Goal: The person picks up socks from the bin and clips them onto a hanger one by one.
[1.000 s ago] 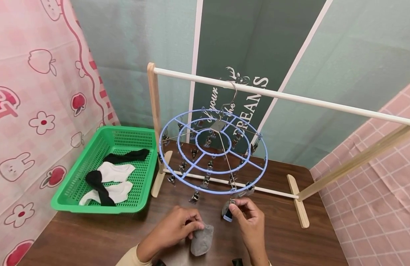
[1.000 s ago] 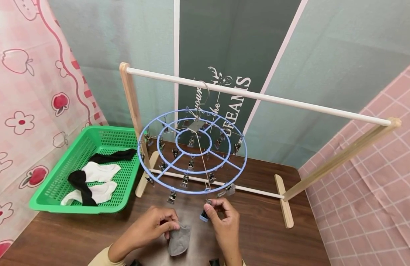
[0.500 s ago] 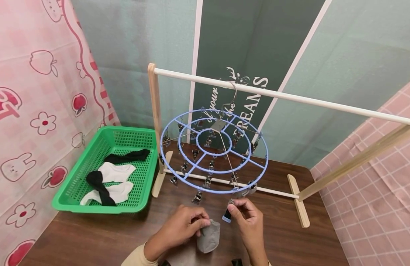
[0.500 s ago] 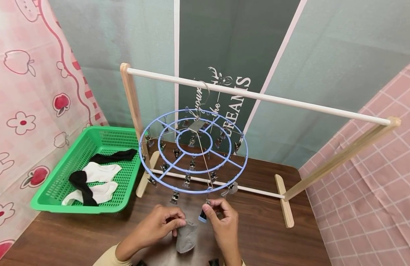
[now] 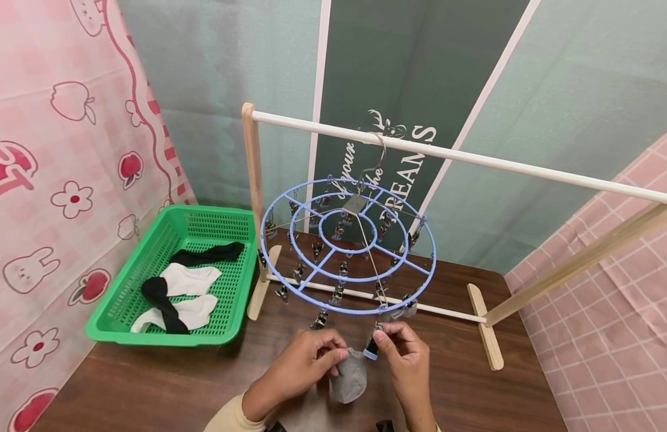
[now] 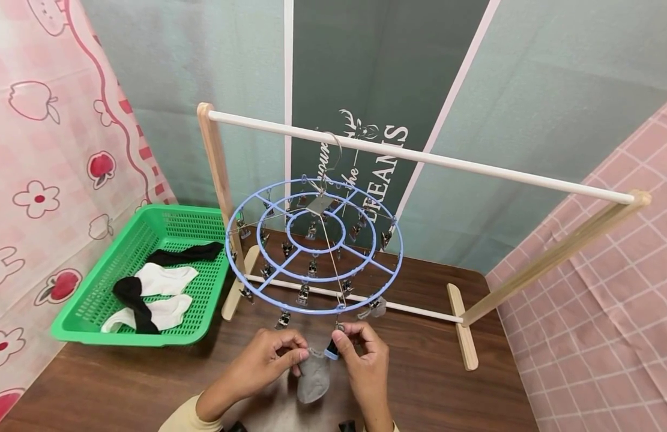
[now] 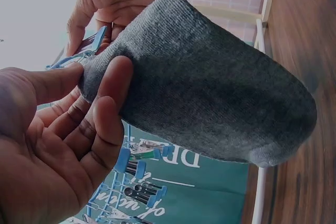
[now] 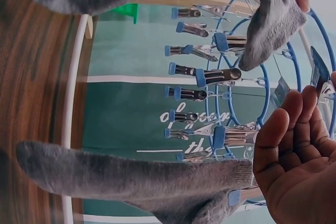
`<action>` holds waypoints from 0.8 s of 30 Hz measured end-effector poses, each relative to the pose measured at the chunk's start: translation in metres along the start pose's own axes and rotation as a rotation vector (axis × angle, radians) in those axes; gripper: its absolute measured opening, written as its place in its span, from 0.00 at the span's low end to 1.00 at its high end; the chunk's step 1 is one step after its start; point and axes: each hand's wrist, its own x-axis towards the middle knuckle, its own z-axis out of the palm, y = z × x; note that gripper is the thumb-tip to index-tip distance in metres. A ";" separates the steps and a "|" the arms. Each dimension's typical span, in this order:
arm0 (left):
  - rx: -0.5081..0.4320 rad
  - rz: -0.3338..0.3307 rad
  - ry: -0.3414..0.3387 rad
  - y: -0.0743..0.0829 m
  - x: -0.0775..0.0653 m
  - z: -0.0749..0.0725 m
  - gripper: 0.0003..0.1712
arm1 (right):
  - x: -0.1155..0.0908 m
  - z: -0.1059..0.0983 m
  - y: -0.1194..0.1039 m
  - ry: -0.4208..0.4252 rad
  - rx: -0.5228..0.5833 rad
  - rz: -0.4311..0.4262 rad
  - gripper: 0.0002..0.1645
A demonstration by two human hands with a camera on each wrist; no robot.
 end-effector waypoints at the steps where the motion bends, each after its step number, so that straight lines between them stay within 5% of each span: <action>1: -0.009 -0.004 0.002 0.000 0.000 0.000 0.05 | 0.000 0.000 0.000 0.001 -0.001 0.000 0.06; 8: -0.097 -0.023 0.016 0.002 0.001 0.001 0.04 | 0.000 0.000 0.001 -0.007 0.021 0.006 0.06; 24: -0.039 -0.057 0.067 0.002 0.004 0.004 0.02 | 0.001 0.000 0.001 0.006 -0.006 0.029 0.03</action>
